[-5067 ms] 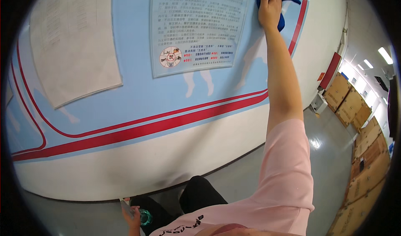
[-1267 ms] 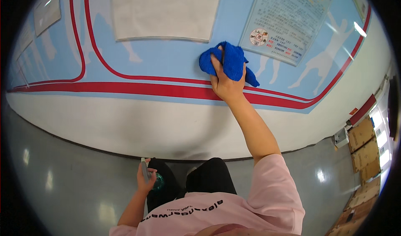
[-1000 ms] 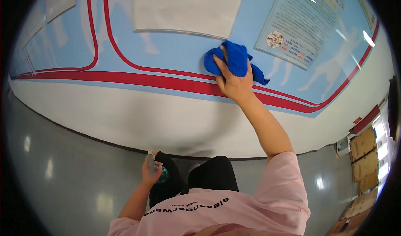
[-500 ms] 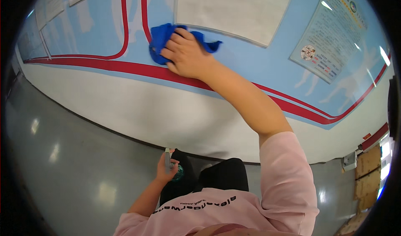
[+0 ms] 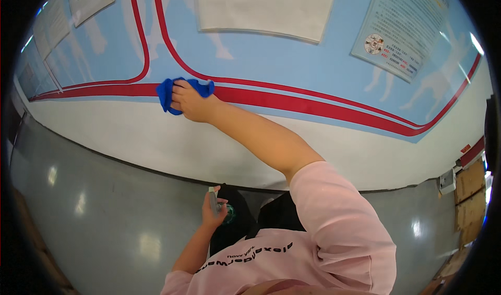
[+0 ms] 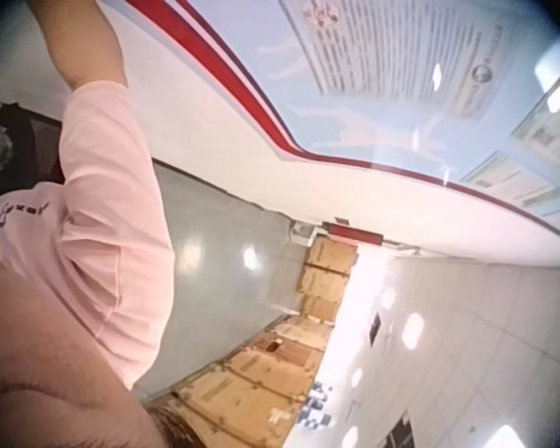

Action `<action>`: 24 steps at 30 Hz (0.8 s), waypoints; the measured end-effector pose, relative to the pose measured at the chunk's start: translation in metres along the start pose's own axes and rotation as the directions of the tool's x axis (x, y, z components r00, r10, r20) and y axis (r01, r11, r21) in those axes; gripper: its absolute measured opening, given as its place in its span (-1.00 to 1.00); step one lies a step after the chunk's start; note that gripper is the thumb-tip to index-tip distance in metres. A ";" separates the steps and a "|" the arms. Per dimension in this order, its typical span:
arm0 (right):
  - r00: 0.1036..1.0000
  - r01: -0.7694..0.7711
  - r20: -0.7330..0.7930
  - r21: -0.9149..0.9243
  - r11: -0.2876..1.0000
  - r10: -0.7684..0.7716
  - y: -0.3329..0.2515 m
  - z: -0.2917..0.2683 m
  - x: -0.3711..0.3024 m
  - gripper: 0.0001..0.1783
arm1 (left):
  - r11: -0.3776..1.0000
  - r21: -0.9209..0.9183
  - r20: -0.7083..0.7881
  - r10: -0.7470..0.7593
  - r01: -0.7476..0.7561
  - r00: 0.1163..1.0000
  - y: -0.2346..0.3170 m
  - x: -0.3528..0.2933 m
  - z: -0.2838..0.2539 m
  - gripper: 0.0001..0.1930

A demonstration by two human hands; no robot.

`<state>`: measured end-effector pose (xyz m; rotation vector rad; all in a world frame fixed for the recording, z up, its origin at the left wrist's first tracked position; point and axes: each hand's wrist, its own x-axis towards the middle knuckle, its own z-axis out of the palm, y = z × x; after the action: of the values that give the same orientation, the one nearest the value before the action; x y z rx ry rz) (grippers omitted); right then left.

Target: The recorder is wiping a decorated wall using a blue cloth and a spray bottle of cleaning solution.

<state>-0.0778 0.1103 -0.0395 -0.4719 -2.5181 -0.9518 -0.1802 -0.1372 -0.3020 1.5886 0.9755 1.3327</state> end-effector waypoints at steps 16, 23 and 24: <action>0.826 -0.540 -0.065 -0.379 0.752 0.560 0.039 -0.197 -0.245 -0.51 | 0.997 -0.036 0.025 -0.066 0.067 0.998 0.022 0.008 0.004 -0.41; 0.558 -0.830 -0.580 -0.402 0.387 0.594 0.073 -0.250 -0.460 -0.31 | 0.999 -0.019 0.023 -0.039 0.040 0.999 0.012 0.014 0.005 -0.39; 0.506 -0.860 -0.619 -0.416 0.296 0.601 0.068 -0.255 -0.486 -0.30 | 0.999 -0.011 0.034 -0.047 0.047 0.998 0.012 0.015 0.005 -0.39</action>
<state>0.4347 -0.0967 -0.0620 -1.4257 -1.1784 -1.3464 -0.1726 -0.1278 -0.2857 1.5653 0.9769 1.2736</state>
